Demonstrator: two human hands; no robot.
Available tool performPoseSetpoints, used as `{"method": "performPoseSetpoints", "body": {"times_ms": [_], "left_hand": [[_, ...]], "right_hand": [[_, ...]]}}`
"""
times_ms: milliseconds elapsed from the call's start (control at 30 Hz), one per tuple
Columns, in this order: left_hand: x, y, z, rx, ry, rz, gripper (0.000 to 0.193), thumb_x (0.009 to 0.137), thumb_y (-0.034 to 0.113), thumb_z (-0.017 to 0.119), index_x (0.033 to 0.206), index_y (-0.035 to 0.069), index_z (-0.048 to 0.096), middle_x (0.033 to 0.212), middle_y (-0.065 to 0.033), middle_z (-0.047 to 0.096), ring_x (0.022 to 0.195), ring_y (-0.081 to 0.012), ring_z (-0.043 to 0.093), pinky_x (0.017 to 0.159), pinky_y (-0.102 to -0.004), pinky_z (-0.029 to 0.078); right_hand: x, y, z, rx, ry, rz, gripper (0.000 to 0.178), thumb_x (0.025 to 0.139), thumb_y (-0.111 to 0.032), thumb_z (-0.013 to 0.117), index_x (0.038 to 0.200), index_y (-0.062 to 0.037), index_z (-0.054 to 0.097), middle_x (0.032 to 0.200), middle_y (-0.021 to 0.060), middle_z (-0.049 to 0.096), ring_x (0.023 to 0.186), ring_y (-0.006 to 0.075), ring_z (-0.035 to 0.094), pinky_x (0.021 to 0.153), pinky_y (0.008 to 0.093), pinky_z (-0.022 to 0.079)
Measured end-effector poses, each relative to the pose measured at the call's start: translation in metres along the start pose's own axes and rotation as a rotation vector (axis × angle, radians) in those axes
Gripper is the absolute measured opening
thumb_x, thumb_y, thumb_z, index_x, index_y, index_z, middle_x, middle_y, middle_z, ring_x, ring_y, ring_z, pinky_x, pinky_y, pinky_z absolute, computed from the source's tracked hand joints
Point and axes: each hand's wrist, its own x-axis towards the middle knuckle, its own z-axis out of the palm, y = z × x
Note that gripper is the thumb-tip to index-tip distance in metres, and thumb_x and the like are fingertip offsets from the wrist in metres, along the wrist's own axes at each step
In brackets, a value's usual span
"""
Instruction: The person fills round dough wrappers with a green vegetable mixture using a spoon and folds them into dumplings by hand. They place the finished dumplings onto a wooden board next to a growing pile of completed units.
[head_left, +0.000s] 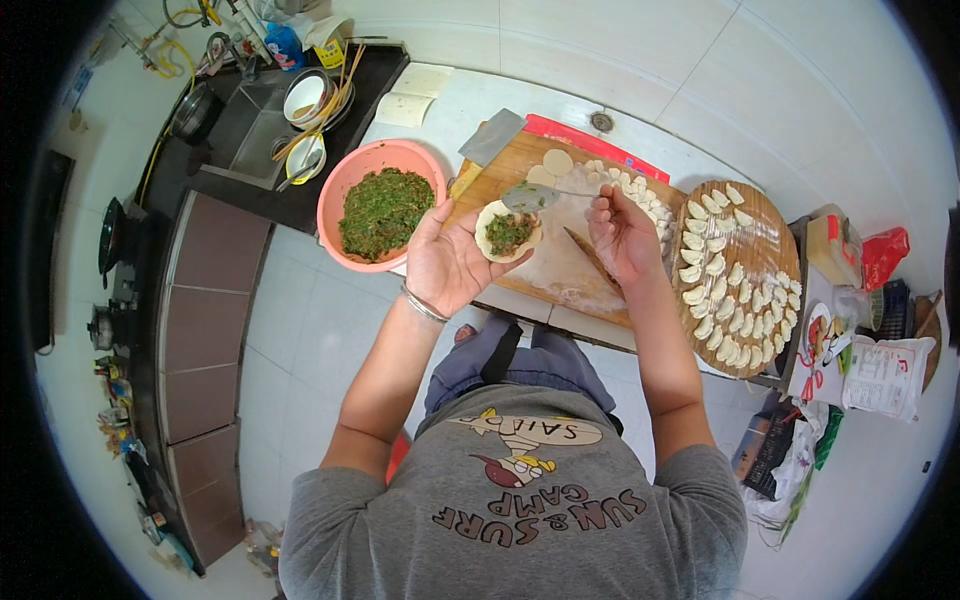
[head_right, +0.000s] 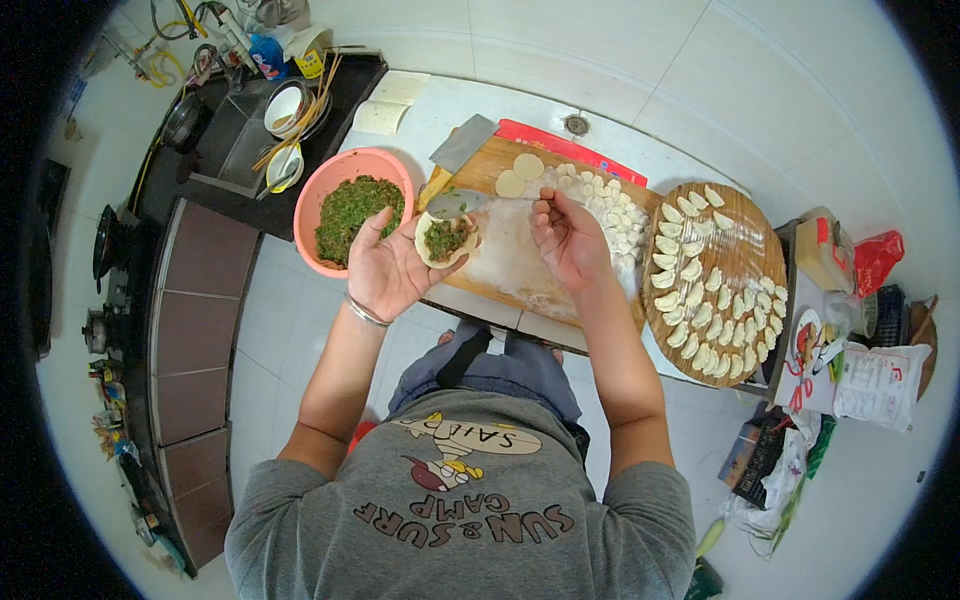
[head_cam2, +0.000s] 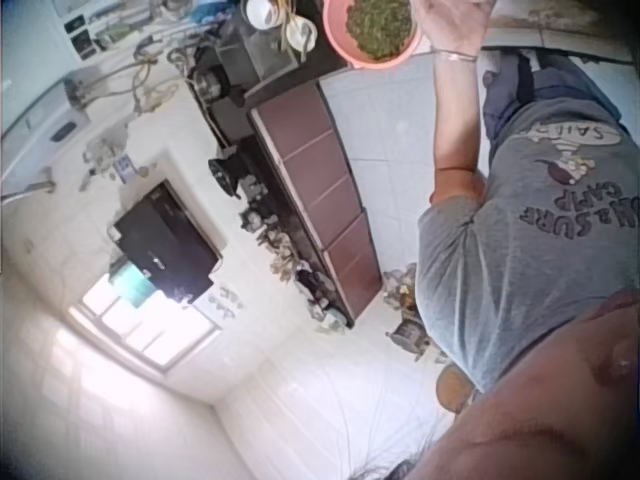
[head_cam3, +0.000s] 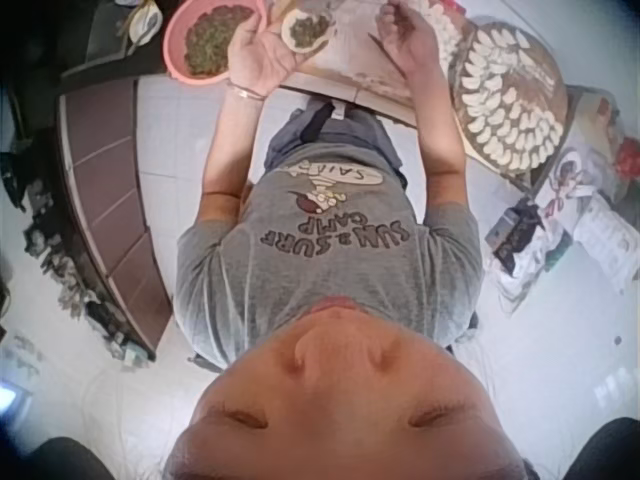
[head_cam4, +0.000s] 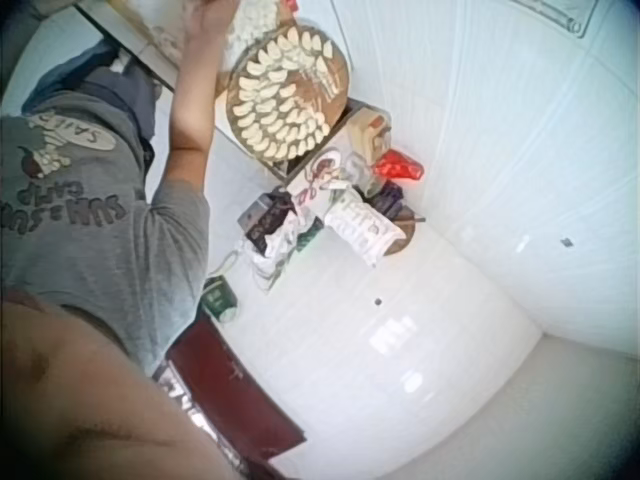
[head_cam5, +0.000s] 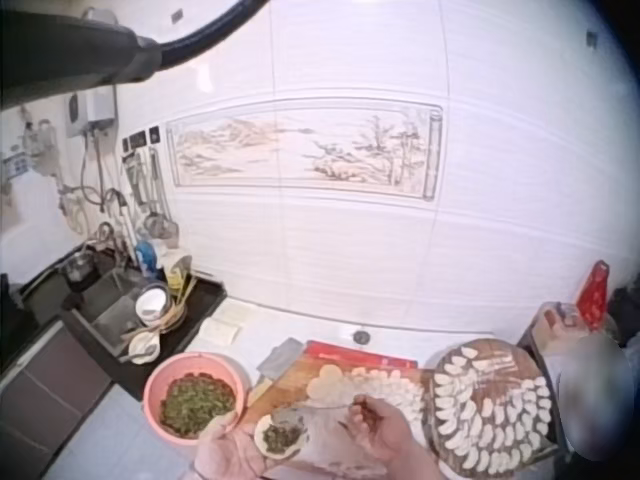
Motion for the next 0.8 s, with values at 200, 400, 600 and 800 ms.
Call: {"method": "performPoseSetpoints", "body": {"times_ms": [200, 400, 600, 800], "left_hand": [[0.004, 0.0, -0.004, -0.026, -0.018, -0.005, 0.071, 0.091, 0.051, 0.035, 0.135, -0.005, 0.033, 0.137, -0.0207, 0.041, 0.128, -0.0328, 0.04, 0.108, -0.0498, 0.03], [0.002, 0.004, -0.009, 0.098, 0.044, 0.101, 0.066, 0.092, 0.045, 0.035, 0.137, -0.003, 0.031, 0.139, -0.0192, 0.04, 0.128, -0.036, 0.039, 0.107, -0.0485, 0.031], [0.007, 0.006, -0.013, 0.075, 0.046, 0.061, 0.065, 0.093, 0.045, 0.033, 0.136, -0.004, 0.032, 0.137, -0.0202, 0.042, 0.126, -0.0343, 0.041, 0.107, -0.0489, 0.032], [0.012, 0.001, -0.014, 0.184, 0.205, 0.102, 0.051, 0.098, 0.031, 0.026, 0.132, -0.006, 0.036, 0.129, -0.0219, 0.049, 0.119, -0.0327, 0.05, 0.103, -0.0453, 0.039]], "right_hand": [[-0.002, 0.004, -0.003, -0.125, 0.076, -0.235, 0.02, 0.096, -0.016, 0.048, 0.094, 0.0012, 0.058, 0.079, 0.011, 0.062, 0.069, 0.0158, 0.059, 0.059, 0.0249, 0.05], [-0.034, -0.004, 0.033, -0.798, -0.1, -0.597, 0.02, 0.096, -0.014, 0.045, 0.092, 0.0016, 0.057, 0.079, 0.0107, 0.061, 0.069, 0.0149, 0.056, 0.063, 0.0265, 0.045], [-0.039, -0.01, 0.05, -1.243, -0.289, -0.679, 0.022, 0.096, -0.011, 0.043, 0.088, 0.0025, 0.059, 0.081, 0.0085, 0.061, 0.069, 0.0128, 0.054, 0.064, 0.0247, 0.044], [-0.037, -0.004, 0.057, -1.434, -0.353, -0.649, 0.019, 0.094, -0.007, 0.045, 0.088, 0.0016, 0.06, 0.081, 0.0079, 0.061, 0.071, 0.0127, 0.056, 0.064, 0.0241, 0.046]]}}
